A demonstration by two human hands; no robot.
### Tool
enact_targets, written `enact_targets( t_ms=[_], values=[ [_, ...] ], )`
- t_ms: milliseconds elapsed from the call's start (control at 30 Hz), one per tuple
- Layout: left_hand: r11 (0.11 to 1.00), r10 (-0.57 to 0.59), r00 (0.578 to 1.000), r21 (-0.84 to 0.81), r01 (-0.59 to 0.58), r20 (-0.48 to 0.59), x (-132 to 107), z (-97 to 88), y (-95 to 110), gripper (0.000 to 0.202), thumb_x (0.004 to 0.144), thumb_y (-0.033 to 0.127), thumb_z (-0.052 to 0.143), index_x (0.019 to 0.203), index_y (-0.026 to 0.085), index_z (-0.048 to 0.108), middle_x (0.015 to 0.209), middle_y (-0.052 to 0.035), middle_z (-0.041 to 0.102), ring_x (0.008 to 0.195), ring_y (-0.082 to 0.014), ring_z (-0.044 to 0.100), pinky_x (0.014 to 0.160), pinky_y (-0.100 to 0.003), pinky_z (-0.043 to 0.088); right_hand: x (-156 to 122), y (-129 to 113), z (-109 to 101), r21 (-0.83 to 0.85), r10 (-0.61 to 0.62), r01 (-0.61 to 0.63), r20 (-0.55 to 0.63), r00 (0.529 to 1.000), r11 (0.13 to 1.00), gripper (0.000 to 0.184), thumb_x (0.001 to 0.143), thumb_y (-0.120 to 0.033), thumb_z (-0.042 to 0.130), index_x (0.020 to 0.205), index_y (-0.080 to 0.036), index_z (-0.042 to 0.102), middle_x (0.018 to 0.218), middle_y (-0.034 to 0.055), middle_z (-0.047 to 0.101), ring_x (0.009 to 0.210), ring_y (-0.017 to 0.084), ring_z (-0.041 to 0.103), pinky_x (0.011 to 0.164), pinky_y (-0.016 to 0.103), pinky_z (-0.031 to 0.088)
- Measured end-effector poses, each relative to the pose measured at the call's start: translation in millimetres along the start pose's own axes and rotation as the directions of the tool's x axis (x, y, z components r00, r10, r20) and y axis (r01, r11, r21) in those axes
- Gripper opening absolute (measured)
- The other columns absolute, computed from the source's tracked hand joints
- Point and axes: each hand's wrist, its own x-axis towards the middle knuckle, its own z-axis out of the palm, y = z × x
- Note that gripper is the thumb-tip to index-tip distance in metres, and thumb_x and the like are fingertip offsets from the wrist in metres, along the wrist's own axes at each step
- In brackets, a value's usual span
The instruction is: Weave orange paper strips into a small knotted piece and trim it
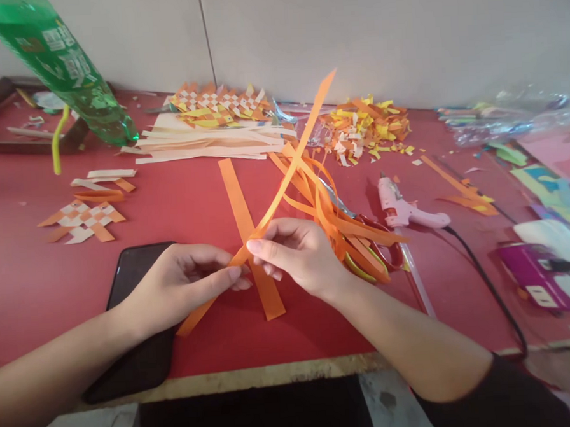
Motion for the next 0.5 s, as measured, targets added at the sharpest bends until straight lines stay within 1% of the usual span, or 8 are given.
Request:
enact_targets(
  t_ms=[133,300,500],
  values=[
    [0.999,0.025,1.0,0.031,-0.025,-0.013,2.3,1.2,2.0,0.022,0.086,0.036,0.066,0.081,0.017,0.076,0.082,-0.0031,0.079,0.078,-0.0162,0.074,0.072,-0.021,0.057,-1.8,0.0,1.4,-0.048,-0.01,0.014,0.076,0.997,0.999,0.018,0.078,-0.028,0.078,0.068,-0.016,0.068,0.059,-0.0016,0.063,0.044,0.006,0.053,0.037,0.018,0.041],
    [0.996,0.026,0.998,0.091,-0.021,-0.054,2.5,1.9,2.1,0.027,0.087,0.039,0.064,0.075,0.017,0.075,0.077,-0.0031,0.079,0.074,-0.0158,0.074,0.068,-0.021,0.057,-1.7,0.9,2.8,-0.053,-0.009,0.012,0.057,0.998,0.999,0.018,0.079,-0.03,0.077,0.07,-0.017,0.069,0.059,-0.0013,0.064,0.044,0.007,0.052,0.036,0.019,0.041],
    [0.994,0.037,0.998,0.1,-0.032,-0.055,1.1,1.8,0.6,0.026,0.087,0.038,0.064,0.074,0.017,0.074,0.075,-0.0027,0.079,0.072,-0.0152,0.073,0.066,-0.02,0.056,-1.7,1.1,2.5,-0.063,-0.01,0.013,0.047,0.999,0.998,0.018,0.078,-0.031,0.078,0.07,-0.017,0.07,0.059,-0.0012,0.064,0.043,0.006,0.052,0.036,0.019,0.039]
  ],
)
